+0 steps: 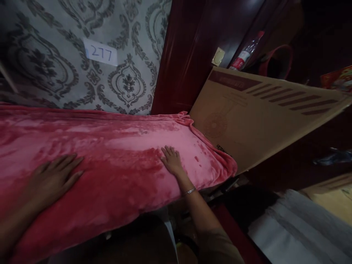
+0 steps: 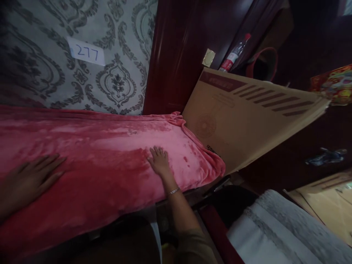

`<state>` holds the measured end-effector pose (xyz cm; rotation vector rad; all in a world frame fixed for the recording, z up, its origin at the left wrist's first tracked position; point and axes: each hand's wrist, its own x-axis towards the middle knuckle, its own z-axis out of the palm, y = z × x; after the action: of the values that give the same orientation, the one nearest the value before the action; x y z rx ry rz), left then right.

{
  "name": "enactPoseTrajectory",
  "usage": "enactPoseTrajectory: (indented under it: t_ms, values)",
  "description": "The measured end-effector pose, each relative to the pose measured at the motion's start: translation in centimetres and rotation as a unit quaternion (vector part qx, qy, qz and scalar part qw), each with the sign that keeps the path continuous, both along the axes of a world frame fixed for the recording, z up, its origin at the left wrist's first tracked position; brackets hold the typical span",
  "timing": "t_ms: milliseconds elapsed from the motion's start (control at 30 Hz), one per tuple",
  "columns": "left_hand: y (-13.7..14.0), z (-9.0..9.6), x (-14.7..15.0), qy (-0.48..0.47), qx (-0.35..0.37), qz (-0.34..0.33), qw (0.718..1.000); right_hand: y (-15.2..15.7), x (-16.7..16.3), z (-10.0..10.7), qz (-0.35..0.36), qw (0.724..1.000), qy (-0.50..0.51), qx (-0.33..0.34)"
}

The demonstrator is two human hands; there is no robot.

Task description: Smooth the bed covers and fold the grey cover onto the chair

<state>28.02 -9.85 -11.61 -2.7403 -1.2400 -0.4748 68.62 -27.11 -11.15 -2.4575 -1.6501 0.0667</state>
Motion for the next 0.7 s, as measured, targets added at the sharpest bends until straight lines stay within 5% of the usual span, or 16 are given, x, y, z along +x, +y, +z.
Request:
enactPoseTrajectory:
  t_ms: [200,333,567,700]
  values:
    - [0.4,-0.6,0.3,0.027,0.037,0.010,0.999,-1.6,2.8,1.0,-0.114,0.993,0.010,-0.032]
    - [0.5,-0.5,0.4,0.028,0.034,0.006,0.999,-1.5,1.0,1.8,-0.158,0.987,0.014,-0.011]
    - [0.0,0.4,0.5,0.036,0.024,0.024,0.999,2.1,-9.8,2.3,0.108,0.993,0.016,0.041]
    - [0.1,0.2,0.4,0.046,0.020,0.021,0.999,3.4,-11.9,2.3,0.140,0.990,0.011,0.024]
